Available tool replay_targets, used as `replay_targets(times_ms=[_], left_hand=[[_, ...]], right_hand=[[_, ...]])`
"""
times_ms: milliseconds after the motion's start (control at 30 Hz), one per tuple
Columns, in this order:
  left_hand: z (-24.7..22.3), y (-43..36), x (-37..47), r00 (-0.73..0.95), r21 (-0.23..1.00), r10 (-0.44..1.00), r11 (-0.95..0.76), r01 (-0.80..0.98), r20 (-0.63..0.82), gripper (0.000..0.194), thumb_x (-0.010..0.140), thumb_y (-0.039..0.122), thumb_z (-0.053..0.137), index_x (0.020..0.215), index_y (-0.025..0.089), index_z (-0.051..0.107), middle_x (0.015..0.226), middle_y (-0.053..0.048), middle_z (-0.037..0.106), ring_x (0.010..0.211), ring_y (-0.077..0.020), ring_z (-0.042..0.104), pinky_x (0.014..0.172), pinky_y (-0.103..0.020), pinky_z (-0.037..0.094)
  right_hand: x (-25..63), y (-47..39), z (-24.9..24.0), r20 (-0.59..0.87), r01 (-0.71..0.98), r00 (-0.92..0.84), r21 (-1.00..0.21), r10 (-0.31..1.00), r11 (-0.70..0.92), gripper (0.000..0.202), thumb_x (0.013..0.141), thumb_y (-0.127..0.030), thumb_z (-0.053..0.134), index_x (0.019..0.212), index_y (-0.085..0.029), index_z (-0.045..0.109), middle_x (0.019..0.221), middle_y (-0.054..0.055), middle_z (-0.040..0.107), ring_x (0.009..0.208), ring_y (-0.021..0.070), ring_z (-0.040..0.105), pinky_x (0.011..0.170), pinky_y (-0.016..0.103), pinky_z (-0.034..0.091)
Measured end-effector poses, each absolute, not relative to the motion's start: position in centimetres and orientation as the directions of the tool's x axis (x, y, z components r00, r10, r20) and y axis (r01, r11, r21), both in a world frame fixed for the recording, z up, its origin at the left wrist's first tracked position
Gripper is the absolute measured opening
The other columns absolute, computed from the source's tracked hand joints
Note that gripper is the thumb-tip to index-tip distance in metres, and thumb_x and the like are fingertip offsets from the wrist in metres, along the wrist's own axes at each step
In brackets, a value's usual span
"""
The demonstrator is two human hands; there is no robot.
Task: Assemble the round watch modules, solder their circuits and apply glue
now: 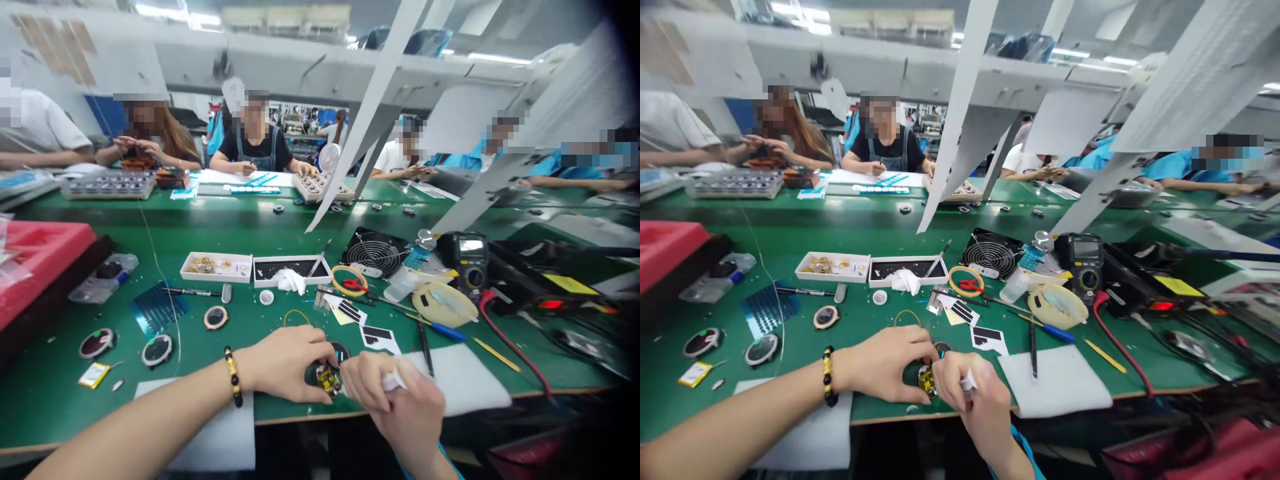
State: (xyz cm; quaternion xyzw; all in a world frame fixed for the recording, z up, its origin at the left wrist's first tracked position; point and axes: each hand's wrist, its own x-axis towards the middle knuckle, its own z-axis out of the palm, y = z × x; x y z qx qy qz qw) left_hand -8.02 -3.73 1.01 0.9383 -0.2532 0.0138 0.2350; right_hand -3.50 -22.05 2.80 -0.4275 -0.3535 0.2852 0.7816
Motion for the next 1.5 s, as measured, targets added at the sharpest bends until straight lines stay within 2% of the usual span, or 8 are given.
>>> replay_targets(times_ms=[233, 467, 567, 800, 1500], left_hand=[[0.3, -3.7, -7.9, 0.869, 0.393, -0.461, -0.776, -0.493, 0.180, 0.050, 0.083, 0.067, 0.070, 0.105, 0.024, 0.058, 0.098, -0.001, 0.062, 0.089, -0.0196, 0.061, 0.071, -0.030, 0.045], [0.4, -3.6, -8.0, 0.864, 0.425, -0.469, -0.755, -0.500, 0.183, 0.044, 0.084, 0.061, 0.073, 0.100, 0.023, 0.058, 0.097, -0.001, 0.061, 0.089, -0.0187, 0.060, 0.072, -0.029, 0.043], [0.5, -3.6, -8.1, 0.866, 0.428, -0.466, -0.756, -0.496, 0.180, 0.045, 0.081, 0.060, 0.076, 0.100, 0.024, 0.059, 0.096, 0.000, 0.060, 0.089, -0.0186, 0.060, 0.072, -0.029, 0.042], [0.7, -3.6, -8.1, 0.867, 0.446, -0.464, -0.747, -0.493, 0.181, 0.045, 0.078, 0.055, 0.082, 0.105, 0.025, 0.061, 0.096, 0.001, 0.060, 0.090, -0.0185, 0.059, 0.075, -0.028, 0.043], [0.8, -3.6, -8.1, 0.877, 0.440, -0.454, -0.762, -0.475, 0.161, 0.044, 0.080, 0.055, 0.080, 0.106, 0.025, 0.061, 0.101, 0.000, 0.061, 0.093, -0.0190, 0.059, 0.076, -0.028, 0.043]], right_hand=[[-3.7, -22.2, 1.3, 0.295, -0.130, 0.654, -0.864, 0.697, 0.487, 0.058, 0.102, -0.060, 0.044, 0.061, -0.019, 0.051, 0.047, -0.005, 0.025, 0.045, 0.0108, 0.026, 0.046, 0.027, 0.021], [-3.8, -22.8, 0.9, 0.264, -0.114, 0.686, -0.881, 0.678, 0.459, 0.056, 0.102, -0.059, 0.044, 0.064, -0.019, 0.058, 0.053, -0.002, 0.039, 0.052, 0.0131, 0.036, 0.052, 0.029, 0.028], [-3.9, -23.0, 0.9, 0.269, -0.102, 0.689, -0.884, 0.673, 0.457, 0.056, 0.102, -0.059, 0.044, 0.064, -0.019, 0.058, 0.055, -0.001, 0.043, 0.054, 0.0138, 0.039, 0.054, 0.030, 0.030], [-4.0, -23.1, 0.8, 0.270, -0.107, 0.709, -0.872, 0.651, 0.478, 0.057, 0.101, -0.061, 0.044, 0.064, -0.020, 0.058, 0.054, -0.001, 0.042, 0.053, 0.0141, 0.036, 0.054, 0.031, 0.028], [-4.1, -22.8, 0.6, 0.291, -0.070, 0.738, -0.865, 0.609, 0.498, 0.060, 0.101, -0.063, 0.045, 0.062, -0.019, 0.056, 0.051, -0.002, 0.038, 0.050, 0.0130, 0.036, 0.052, 0.029, 0.029]])
